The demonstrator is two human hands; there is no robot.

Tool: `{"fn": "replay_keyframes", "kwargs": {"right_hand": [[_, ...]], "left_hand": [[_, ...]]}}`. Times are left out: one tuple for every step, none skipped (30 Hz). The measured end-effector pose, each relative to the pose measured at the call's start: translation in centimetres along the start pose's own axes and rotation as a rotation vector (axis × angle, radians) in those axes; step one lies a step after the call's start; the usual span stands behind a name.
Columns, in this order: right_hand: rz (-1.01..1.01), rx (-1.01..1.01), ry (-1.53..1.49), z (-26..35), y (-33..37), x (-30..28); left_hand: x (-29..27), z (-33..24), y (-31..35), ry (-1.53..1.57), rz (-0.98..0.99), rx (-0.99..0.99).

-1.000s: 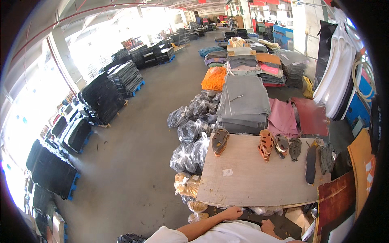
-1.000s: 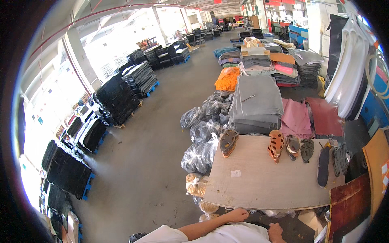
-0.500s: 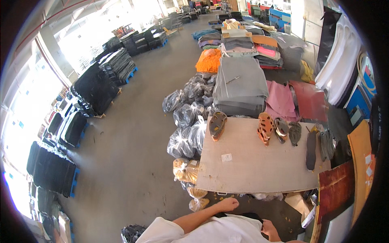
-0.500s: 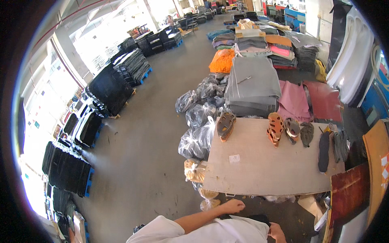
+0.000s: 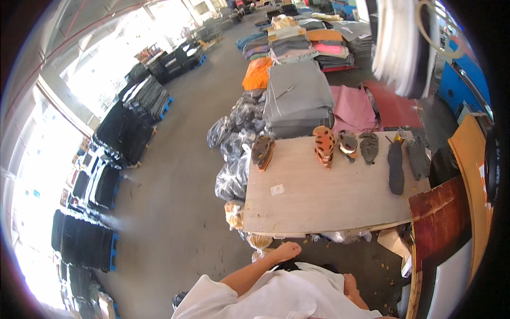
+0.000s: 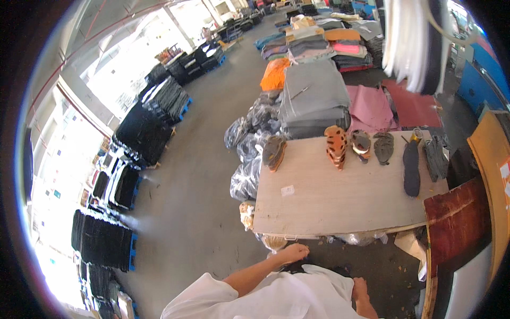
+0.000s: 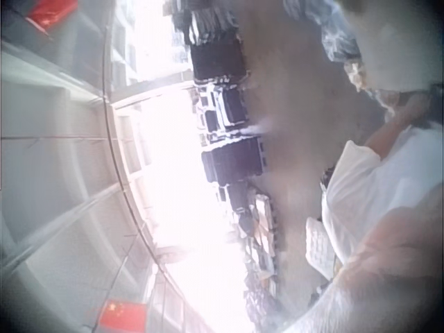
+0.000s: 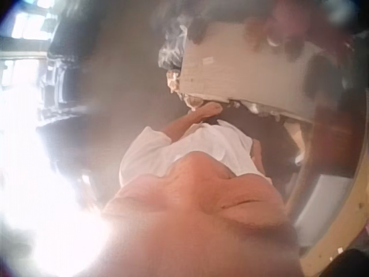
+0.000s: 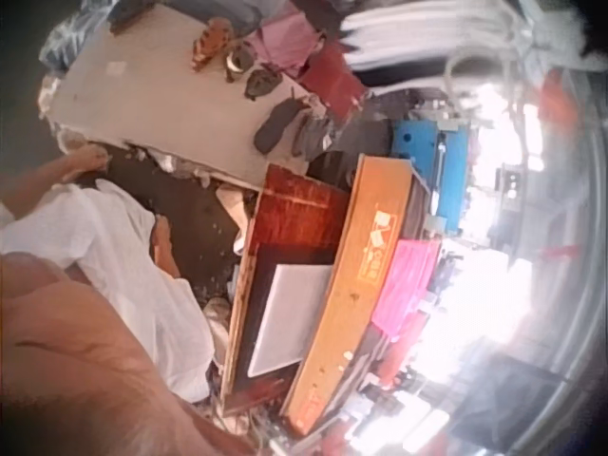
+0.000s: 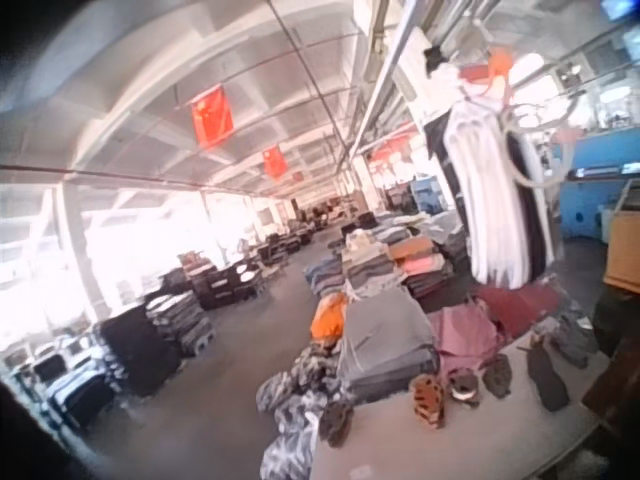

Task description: The person separates white sheets from perforated waste in a factory setting, stacks the sheets, then retrieves a notepad and writes on it with a red pen. The person also moves a pink basket and handles shoe soles on a workbench.

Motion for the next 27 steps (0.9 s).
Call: {"fn": "replay_keyframes", "kwargs": {"right_hand": [[0.038, 0.038, -0.047, -0.5, -0.9, 0.0], [0.055, 0.032, -0.059, -0.7, -1.5, 0.0], [0.057, 0.014, -0.061, -0.8, -3.0, -0.4], [0.063, -0.001, -0.056, -1.0, -4.3, -0.8], [0.061, -0.009, -0.059, -0.9, -5.9, -1.2], [0.066, -0.003, -0.048, -1.1, -7.0, -1.7], [0.087, 0.007, -0.041, -1.4, -7.6, -2.0], [0.110, 0.014, -0.038, -1.5, -8.2, -2.3], [0.128, 0.018, -0.034, -1.6, -8.3, -2.6], [0.137, 0.012, -0.031, -1.7, -8.3, -3.0], [0.149, 0.014, -0.030, -2.0, -8.1, -3.3], [0.154, 0.016, -0.030, -2.4, -7.8, -3.5], [0.160, 0.016, -0.034, -2.9, -7.8, -3.6], [0.167, 0.018, -0.032, -3.7, -7.7, -3.5], [0.174, 0.020, -0.037, -4.7, -7.7, -3.2], [0.182, 0.024, -0.040, -5.8, -8.1, -2.7], [0.190, 0.027, -0.037, -7.2, -8.4, -2.2], [0.201, 0.028, -0.036, -8.8, -8.8, -1.4], [0.207, 0.028, -0.036, -10.4, -9.1, -0.6], [0.212, 0.024, -0.037, -11.5, -9.5, 0.2], [0.219, 0.006, -0.029, -12.2, -9.7, 0.9], [0.223, -0.055, -0.011, -12.5, -9.6, 1.3], [0.222, -0.164, 0.028, -11.9, -9.5, 1.4], [0.165, -0.456, 0.154, -10.4, -7.7, 1.0], [0.210, -0.210, 0.060, -10.4, -8.0, 0.6], [0.215, -0.189, 0.052, -9.3, -6.6, -0.4], [0.232, -0.157, 0.046, -8.0, -5.0, -1.5]], "left_hand": [[0.2, -1.4, -0.4, -0.031, 0.063, 0.057], [0.3, -3.2, -0.6, -0.166, 0.132, 0.080], [-3.7, -5.8, -1.8, 0.068, -0.020, 0.160], [-7.6, -9.1, -2.2, 0.281, -0.091, 0.236], [-11.8, -13.1, -2.2, 0.531, -0.137, 0.288], [-15.1, -17.2, -1.1, 0.812, -0.183, 0.278], [-21.4, -22.3, 0.4, 0.811, -0.378, 0.412], [-26.7, -28.3, 4.1, 0.634, -0.581, 0.637], [-30.1, -34.1, 9.0, 0.382, -0.732, 0.854], [-32.1, -39.0, 14.4, 0.244, -0.952, 1.032], [-32.4, -44.1, 18.3, -0.038, -1.154, 1.223], [-32.0, -48.5, 21.7, -0.387, -1.347, 1.407], [-30.3, -51.2, 23.0, -0.471, -1.534, 1.483], [-28.5, -53.6, 23.3, -0.685, -1.594, 1.521], [-27.5, -55.6, 22.9, -0.885, -1.538, 1.436], [-25.3, -56.5, 21.6, -1.092, -1.454, 1.417], [-22.7, -56.5, 20.1, -1.247, -1.246, 1.431], [-21.6, -55.9, 18.9, -1.358, -1.222, 1.426], [-22.3, -54.9, 18.4, -1.154, -1.312, 1.365], [-23.7, -53.5, 17.8, -0.845, -1.391, 1.293], [-25.1, -51.2, 16.8, -0.486, -1.439, 1.147], [-24.1, -48.8, 14.7, -0.542, -1.266, 0.980], [-23.2, -45.7, 12.4, -0.529, -1.098, 0.766], [-21.2, -42.3, 9.0, -0.494, -0.890, 0.656], [-18.5, -38.2, 5.9, -0.431, -0.660, 0.529], [-16.8, -34.2, 3.8, -0.454, -0.587, 0.495], [-14.6, -30.0, 1.6, -0.463, -0.488, 0.464]]}}
Point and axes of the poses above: each hand's wrist, its own y-axis away from the middle knuckle, its own x-axis out of the palm, z = x × y, the point moved 5 cm from there along -y, towards the middle knuckle, and after that the axes turned 3 degrees about z, right-handed, at the moved point
